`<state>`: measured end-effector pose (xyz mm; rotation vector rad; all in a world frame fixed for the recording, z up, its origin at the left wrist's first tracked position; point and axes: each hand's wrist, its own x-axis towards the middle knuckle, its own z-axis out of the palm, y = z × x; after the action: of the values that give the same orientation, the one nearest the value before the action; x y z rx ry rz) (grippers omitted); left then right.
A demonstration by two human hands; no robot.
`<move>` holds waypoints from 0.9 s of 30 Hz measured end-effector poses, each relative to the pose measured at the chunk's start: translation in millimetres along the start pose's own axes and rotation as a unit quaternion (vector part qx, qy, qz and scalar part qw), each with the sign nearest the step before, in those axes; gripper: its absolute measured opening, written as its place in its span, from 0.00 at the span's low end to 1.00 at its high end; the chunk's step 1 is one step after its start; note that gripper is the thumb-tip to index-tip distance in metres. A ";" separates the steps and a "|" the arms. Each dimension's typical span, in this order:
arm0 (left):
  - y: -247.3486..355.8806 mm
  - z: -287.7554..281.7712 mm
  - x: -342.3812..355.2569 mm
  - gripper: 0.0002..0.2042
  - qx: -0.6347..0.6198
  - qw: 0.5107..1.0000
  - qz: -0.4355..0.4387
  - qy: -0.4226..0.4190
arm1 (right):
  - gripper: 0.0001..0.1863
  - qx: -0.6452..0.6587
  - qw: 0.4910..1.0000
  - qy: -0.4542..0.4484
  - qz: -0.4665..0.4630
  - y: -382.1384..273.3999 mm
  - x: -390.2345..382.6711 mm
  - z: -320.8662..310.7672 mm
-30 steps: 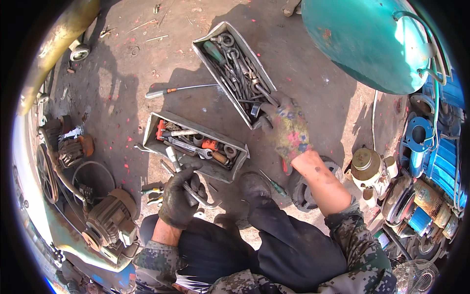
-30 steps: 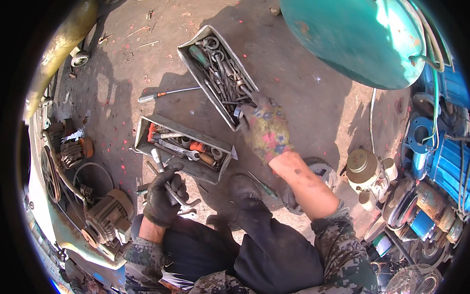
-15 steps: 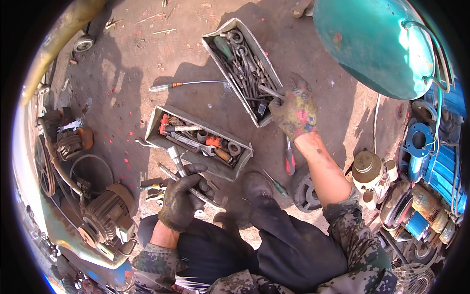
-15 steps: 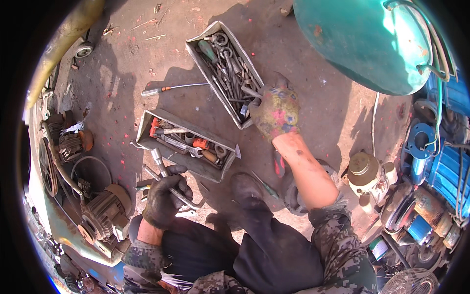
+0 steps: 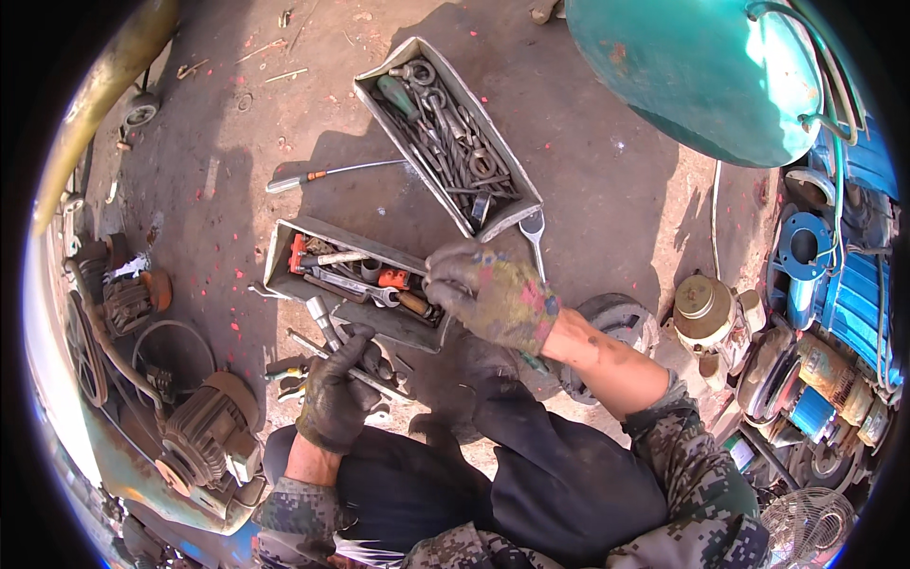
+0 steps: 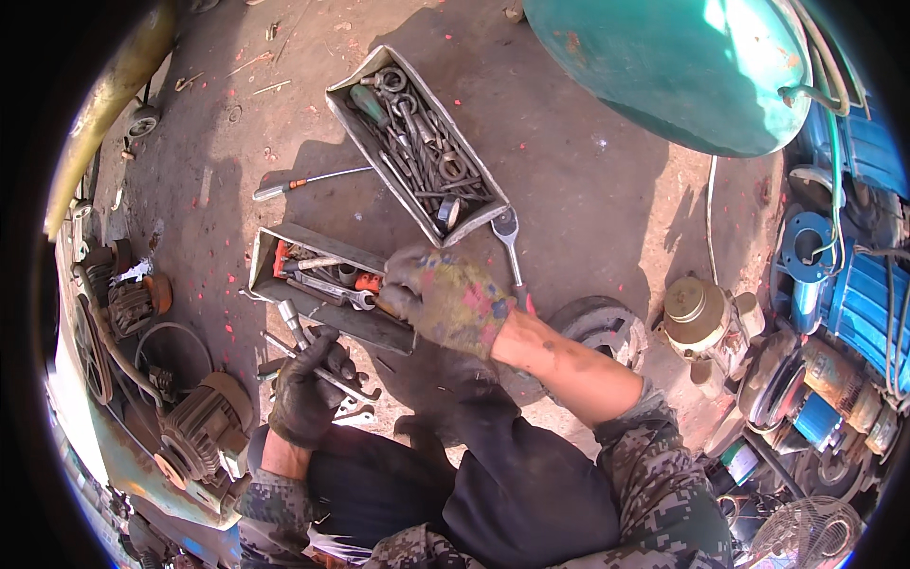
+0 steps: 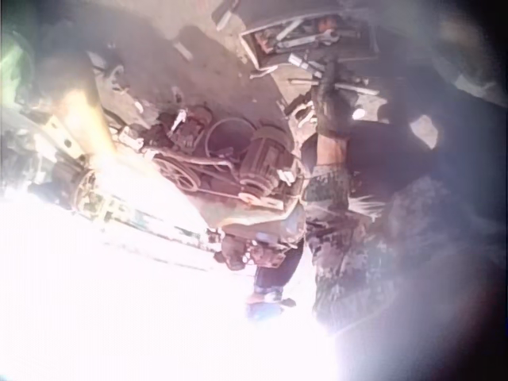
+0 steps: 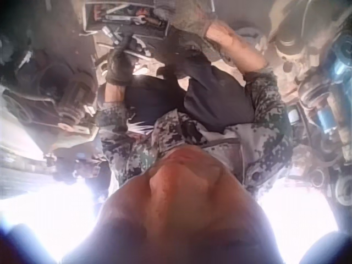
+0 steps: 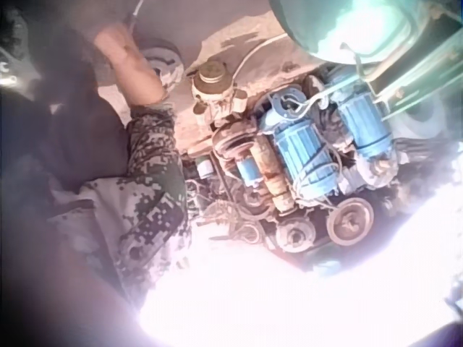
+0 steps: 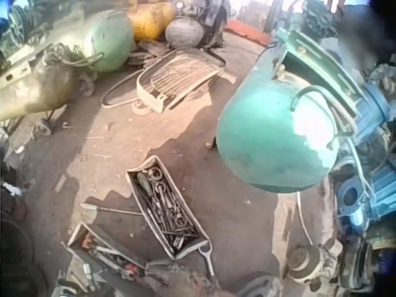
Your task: The person selects tools from a toolbox and then sits on the floor to work on a large, rusty cylindrical machine part. They apply liquid from a bottle to the part and use a wrench to tighten bolts on the flange.
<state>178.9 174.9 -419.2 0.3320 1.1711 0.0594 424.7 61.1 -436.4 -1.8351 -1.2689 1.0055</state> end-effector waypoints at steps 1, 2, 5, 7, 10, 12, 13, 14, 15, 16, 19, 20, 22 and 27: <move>-0.9 -2.3 1.5 0.10 -0.001 1.000 -0.003 0.008 | 0.11 -0.047 0.997 -0.002 0.056 7.0 6.6 -6.4; -1.4 -4.6 1.8 0.10 -0.003 1.000 -0.005 0.018 | 0.12 -0.087 0.994 0.049 0.053 23.2 11.5 -4.4; -0.9 -6.1 3.9 0.10 0.028 0.999 0.020 0.002 | 0.18 -0.161 0.978 0.124 0.043 55.7 39.9 -15.0; -0.8 -6.6 1.8 0.12 0.097 0.993 0.056 -0.027 | 0.21 -0.202 0.970 0.135 -0.016 69.5 76.0 -22.7; 1.6 -2.6 -1.5 0.13 0.163 0.982 0.081 -0.041 | 0.31 -0.280 0.957 0.074 0.003 74.8 139.1 -25.8; 1.8 -0.8 -0.2 0.13 0.160 0.983 0.081 -0.039 | 0.29 -0.344 0.935 0.080 0.012 82.6 151.7 -18.8; 3.6 0.9 -0.7 0.12 0.139 0.989 0.048 -0.017 | 0.26 -0.380 0.921 0.082 0.025 86.6 148.7 -16.0; 6.0 0.5 -1.2 0.11 0.114 0.993 0.019 0.010 | 0.26 -0.373 0.926 0.055 0.033 91.3 145.3 -10.8; 8.4 0.9 -1.7 0.10 0.089 0.995 -0.010 0.036 | 0.27 -0.367 0.929 0.029 0.042 96.2 137.7 -6.2; 10.7 7.8 0.7 0.10 0.063 0.998 -0.009 0.025 | 0.21 -0.368 0.926 0.062 0.065 98.8 122.3 -10.8; 9.4 -2.0 -3.9 0.10 0.013 0.999 0.012 0.040 | 0.18 -0.379 0.919 -0.055 0.093 90.0 104.3 -12.1; 10.1 -5.4 -6.5 0.10 0.006 0.999 0.022 0.034 | 0.16 -0.357 0.923 -0.079 0.117 86.4 95.4 -11.6; 11.9 -5.9 -13.4 0.11 -0.004 0.998 0.025 0.050 | 0.14 -0.315 0.927 -0.126 0.162 76.3 83.5 -16.5; 17.5 3.4 -19.6 0.11 0.058 0.997 0.028 0.049 | 0.18 -0.263 0.956 0.012 0.132 48.1 114.8 -32.2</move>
<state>176.4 186.5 -395.6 0.4688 1.2647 0.0562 499.3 152.8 -486.9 -2.4687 -1.3954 0.8228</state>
